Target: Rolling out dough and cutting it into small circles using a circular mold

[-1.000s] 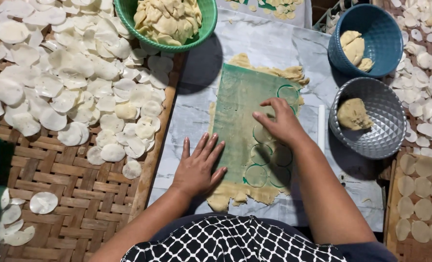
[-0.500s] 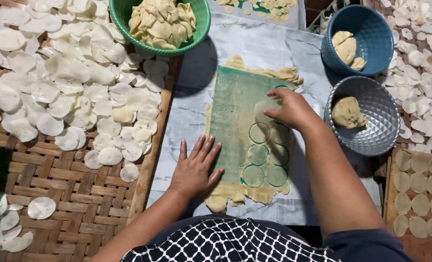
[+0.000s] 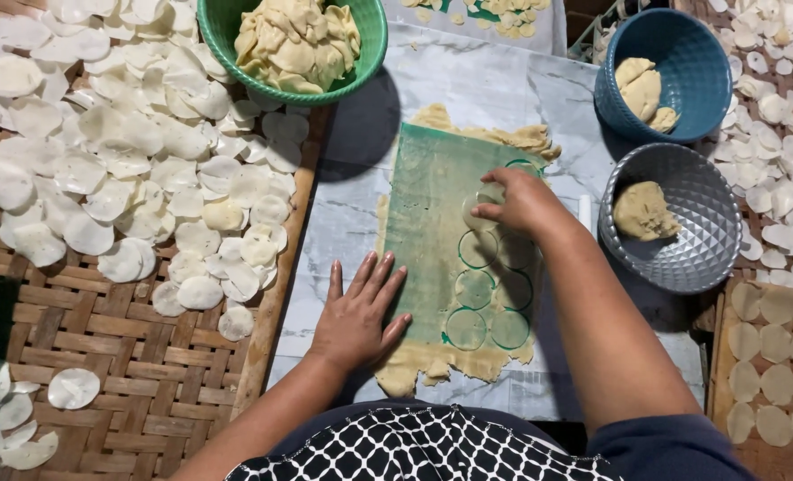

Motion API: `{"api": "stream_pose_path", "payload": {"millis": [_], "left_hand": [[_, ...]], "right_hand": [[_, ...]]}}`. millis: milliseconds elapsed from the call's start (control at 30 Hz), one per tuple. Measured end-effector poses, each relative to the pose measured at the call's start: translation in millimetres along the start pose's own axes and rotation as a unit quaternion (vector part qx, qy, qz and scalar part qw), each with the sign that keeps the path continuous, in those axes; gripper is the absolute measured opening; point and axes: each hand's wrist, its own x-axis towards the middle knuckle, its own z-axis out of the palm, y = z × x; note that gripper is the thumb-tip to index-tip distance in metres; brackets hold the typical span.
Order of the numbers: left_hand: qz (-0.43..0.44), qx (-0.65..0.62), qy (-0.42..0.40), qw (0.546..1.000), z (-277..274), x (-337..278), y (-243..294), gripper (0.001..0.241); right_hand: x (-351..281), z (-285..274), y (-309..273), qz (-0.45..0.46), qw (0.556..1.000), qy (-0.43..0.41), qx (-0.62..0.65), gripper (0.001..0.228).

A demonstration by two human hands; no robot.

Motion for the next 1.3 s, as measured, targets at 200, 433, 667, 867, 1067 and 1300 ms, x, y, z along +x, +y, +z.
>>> {"api": "stream_pose_path", "payload": {"millis": [200, 433, 667, 867, 1067, 1300], "left_hand": [[0.004, -0.001, 0.011, 1.000, -2, 1, 0, 0.068], [0.010, 0.005, 0.004, 1.000, -8, 3, 5, 0.071], [0.016, 0.009, 0.013, 1.000, -11, 4, 3, 0.071], [0.013, -0.017, 0.015, 1.000, -13, 2, 4, 0.071], [0.013, -0.003, 0.014, 1.000, -13, 3, 4, 0.071], [0.009, -0.008, 0.002, 1.000, -12, 4, 3, 0.071]], "right_hand": [[14, 23, -6, -0.052, 0.998, 0.038, -0.020, 0.039], [6, 66, -17, -0.032, 0.934, 0.354, -0.042, 0.016], [15, 60, -15, -0.107, 0.945, 0.303, -0.067, 0.013], [10, 58, -12, -0.143, 0.937, 0.311, -0.073, 0.011], [14, 53, -12, -0.093, 0.962, 0.253, -0.034, 0.020], [3, 2, -8, 0.026, 0.999, -0.026, 0.025, 0.054]]}}
